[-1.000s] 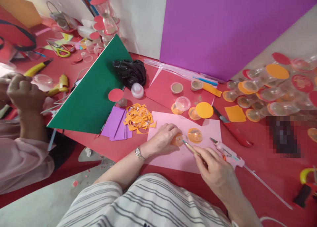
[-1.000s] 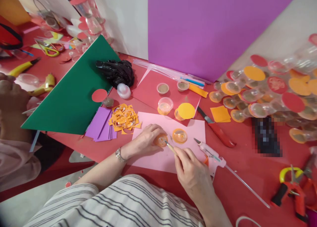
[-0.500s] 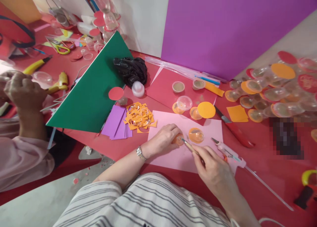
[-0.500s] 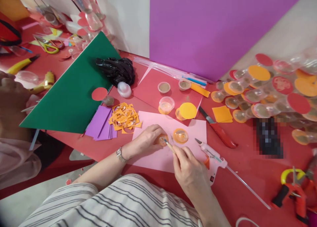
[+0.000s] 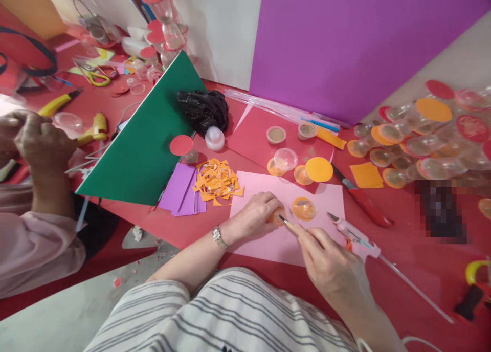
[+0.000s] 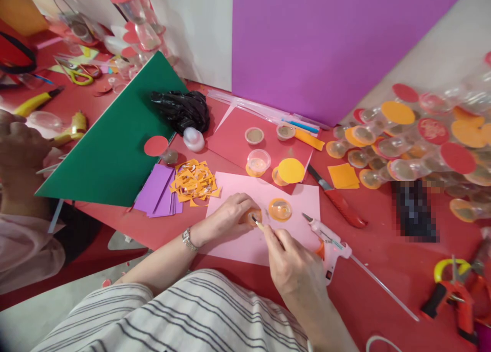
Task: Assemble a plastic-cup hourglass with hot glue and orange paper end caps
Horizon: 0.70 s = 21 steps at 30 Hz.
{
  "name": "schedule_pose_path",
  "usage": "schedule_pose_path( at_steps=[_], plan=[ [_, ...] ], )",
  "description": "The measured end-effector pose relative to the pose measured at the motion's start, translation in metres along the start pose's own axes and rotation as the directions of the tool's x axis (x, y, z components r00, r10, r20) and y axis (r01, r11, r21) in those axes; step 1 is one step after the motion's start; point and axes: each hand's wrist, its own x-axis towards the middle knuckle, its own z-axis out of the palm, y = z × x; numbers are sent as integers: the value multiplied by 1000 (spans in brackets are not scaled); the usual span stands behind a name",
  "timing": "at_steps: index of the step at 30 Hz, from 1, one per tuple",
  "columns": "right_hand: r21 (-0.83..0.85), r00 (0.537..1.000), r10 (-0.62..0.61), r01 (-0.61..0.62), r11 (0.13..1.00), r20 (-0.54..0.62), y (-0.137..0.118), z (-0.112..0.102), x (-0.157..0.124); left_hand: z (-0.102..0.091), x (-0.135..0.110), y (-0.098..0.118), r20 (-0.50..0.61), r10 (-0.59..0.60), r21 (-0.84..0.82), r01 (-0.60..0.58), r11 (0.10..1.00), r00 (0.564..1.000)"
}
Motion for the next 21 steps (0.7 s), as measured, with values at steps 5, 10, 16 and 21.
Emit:
schedule_pose_path(
  at_steps=[5, 10, 16, 21],
  plan=[
    [102, 996, 90, -92, 990, 25, 5, 1, -13, -4, -1, 4, 46, 16, 11, -17, 1000, 999],
    [253, 979, 202, -202, 946, 23, 7, 6, -17, -9, -1, 4, 54, -20, -1, 20, 1000, 998],
    [335, 972, 231, -231, 913, 39, 3, 8, -11, -6, 1, 2, 37, -91, 37, 90, 995, 995],
    [332, 973, 227, -227, 915, 38, 5, 10, -10, -4, 2, 3, 39, -83, 50, 81, 995, 996]
  ],
)
